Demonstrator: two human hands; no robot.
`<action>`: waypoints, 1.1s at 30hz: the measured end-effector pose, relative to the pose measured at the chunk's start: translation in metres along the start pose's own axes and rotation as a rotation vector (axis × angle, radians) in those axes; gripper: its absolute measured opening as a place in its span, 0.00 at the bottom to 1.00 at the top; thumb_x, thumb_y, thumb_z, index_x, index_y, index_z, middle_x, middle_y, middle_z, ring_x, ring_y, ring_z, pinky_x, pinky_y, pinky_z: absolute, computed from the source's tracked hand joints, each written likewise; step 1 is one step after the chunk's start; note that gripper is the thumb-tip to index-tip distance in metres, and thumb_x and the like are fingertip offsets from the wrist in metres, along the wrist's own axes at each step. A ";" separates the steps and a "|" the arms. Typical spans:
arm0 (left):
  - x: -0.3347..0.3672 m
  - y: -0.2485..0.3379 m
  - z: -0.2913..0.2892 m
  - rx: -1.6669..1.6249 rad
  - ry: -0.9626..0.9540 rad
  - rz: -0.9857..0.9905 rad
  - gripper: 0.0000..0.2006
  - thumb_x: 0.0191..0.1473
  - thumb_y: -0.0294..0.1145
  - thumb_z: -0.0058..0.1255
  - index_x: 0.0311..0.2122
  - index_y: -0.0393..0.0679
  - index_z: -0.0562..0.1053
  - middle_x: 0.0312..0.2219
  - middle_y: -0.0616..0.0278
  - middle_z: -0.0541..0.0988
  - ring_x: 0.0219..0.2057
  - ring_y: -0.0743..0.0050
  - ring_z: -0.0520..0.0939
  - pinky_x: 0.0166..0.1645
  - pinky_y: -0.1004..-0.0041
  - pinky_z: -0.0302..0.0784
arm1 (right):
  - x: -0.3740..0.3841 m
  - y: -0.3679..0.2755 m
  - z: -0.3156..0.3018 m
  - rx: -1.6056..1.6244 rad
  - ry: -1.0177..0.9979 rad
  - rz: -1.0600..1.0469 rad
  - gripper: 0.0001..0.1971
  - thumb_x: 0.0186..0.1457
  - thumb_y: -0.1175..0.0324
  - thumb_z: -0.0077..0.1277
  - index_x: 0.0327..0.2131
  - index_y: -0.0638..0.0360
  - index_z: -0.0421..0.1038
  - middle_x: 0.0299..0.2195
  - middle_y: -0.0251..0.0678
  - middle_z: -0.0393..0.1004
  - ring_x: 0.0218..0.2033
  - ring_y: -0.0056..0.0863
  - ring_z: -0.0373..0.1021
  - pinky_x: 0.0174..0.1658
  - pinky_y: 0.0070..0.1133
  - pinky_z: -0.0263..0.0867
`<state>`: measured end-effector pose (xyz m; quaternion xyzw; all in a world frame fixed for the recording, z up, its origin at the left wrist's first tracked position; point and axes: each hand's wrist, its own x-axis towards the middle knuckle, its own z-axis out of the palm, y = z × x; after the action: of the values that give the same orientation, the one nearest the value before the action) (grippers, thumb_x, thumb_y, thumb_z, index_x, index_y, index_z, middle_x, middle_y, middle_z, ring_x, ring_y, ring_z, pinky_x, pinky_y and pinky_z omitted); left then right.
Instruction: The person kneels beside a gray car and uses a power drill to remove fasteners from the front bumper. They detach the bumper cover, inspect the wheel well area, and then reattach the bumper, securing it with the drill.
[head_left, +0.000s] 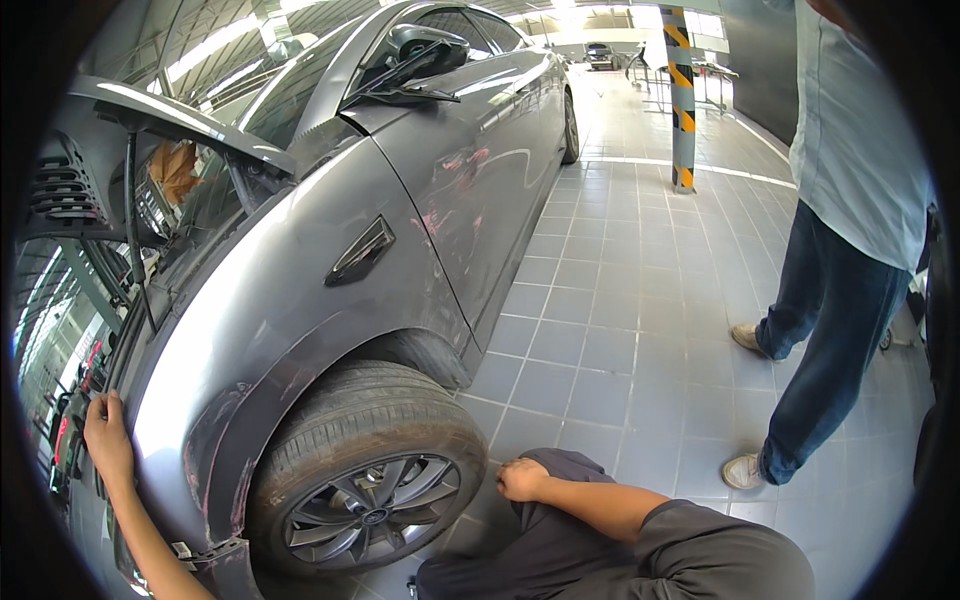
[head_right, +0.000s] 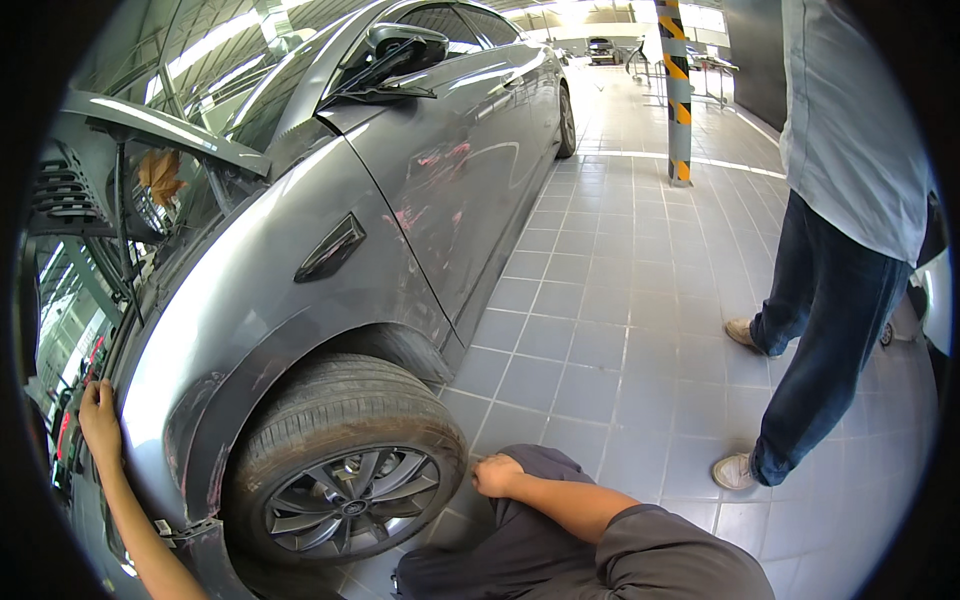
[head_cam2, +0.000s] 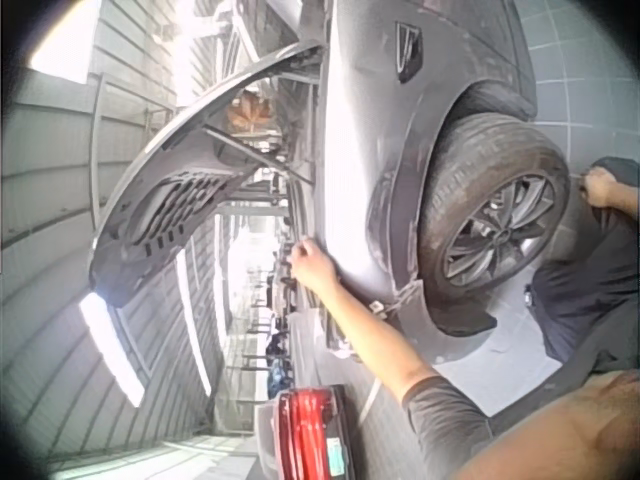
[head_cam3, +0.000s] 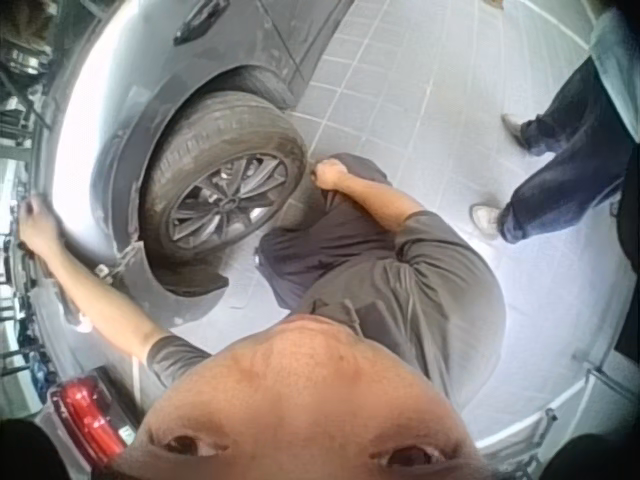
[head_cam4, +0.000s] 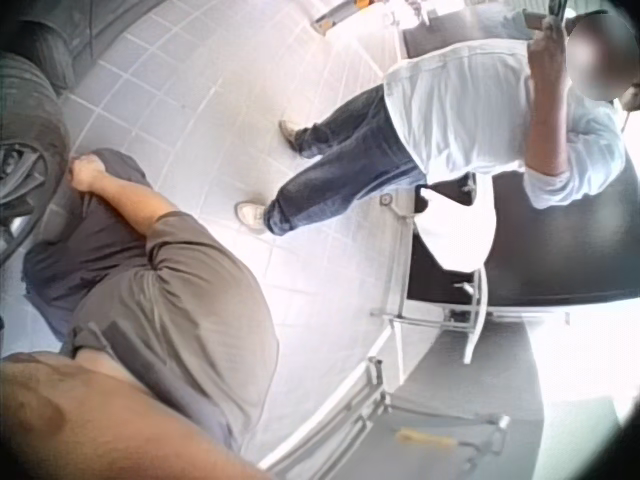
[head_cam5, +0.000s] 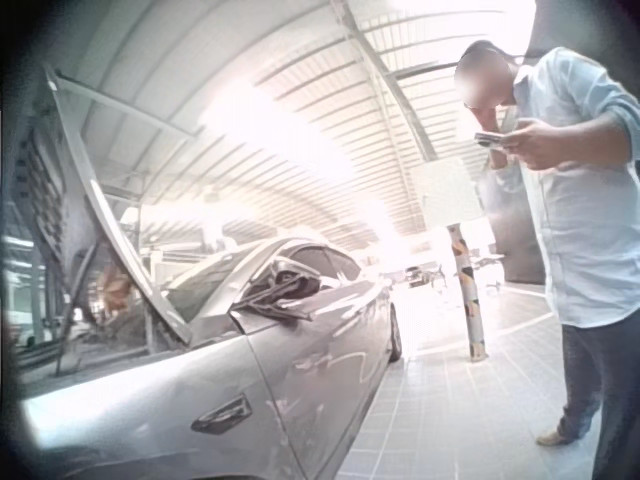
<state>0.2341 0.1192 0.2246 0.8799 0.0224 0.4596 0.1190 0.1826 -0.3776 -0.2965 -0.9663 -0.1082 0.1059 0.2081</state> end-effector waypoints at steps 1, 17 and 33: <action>-0.001 0.001 -0.001 -0.003 0.004 0.011 0.17 0.62 0.39 0.48 0.34 0.31 0.72 0.27 0.49 0.76 0.30 0.62 0.75 0.40 0.66 0.69 | 0.001 -0.002 -0.001 0.006 0.009 0.001 0.16 0.56 0.59 0.46 0.44 0.53 0.77 0.47 0.43 0.76 0.53 0.41 0.70 0.56 0.34 0.65; -0.013 0.027 -0.009 -0.004 0.038 0.025 0.17 0.61 0.38 0.49 0.31 0.31 0.71 0.23 0.46 0.72 0.25 0.60 0.71 0.34 0.64 0.67 | -0.010 0.004 -0.013 0.107 0.043 0.052 0.17 0.57 0.57 0.46 0.46 0.53 0.76 0.47 0.42 0.77 0.52 0.42 0.71 0.57 0.34 0.64; -0.023 0.019 -0.011 0.060 0.041 -0.020 0.15 0.64 0.34 0.47 0.29 0.33 0.68 0.22 0.54 0.68 0.25 0.65 0.66 0.33 0.65 0.65 | -0.096 -0.092 -0.100 0.120 -0.147 -0.322 0.14 0.55 0.58 0.48 0.34 0.56 0.76 0.32 0.38 0.78 0.39 0.39 0.75 0.45 0.32 0.67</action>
<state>0.2105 0.0996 0.2165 0.8732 0.0474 0.4754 0.0964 0.1004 -0.3576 -0.1531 -0.9120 -0.2697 0.1478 0.2714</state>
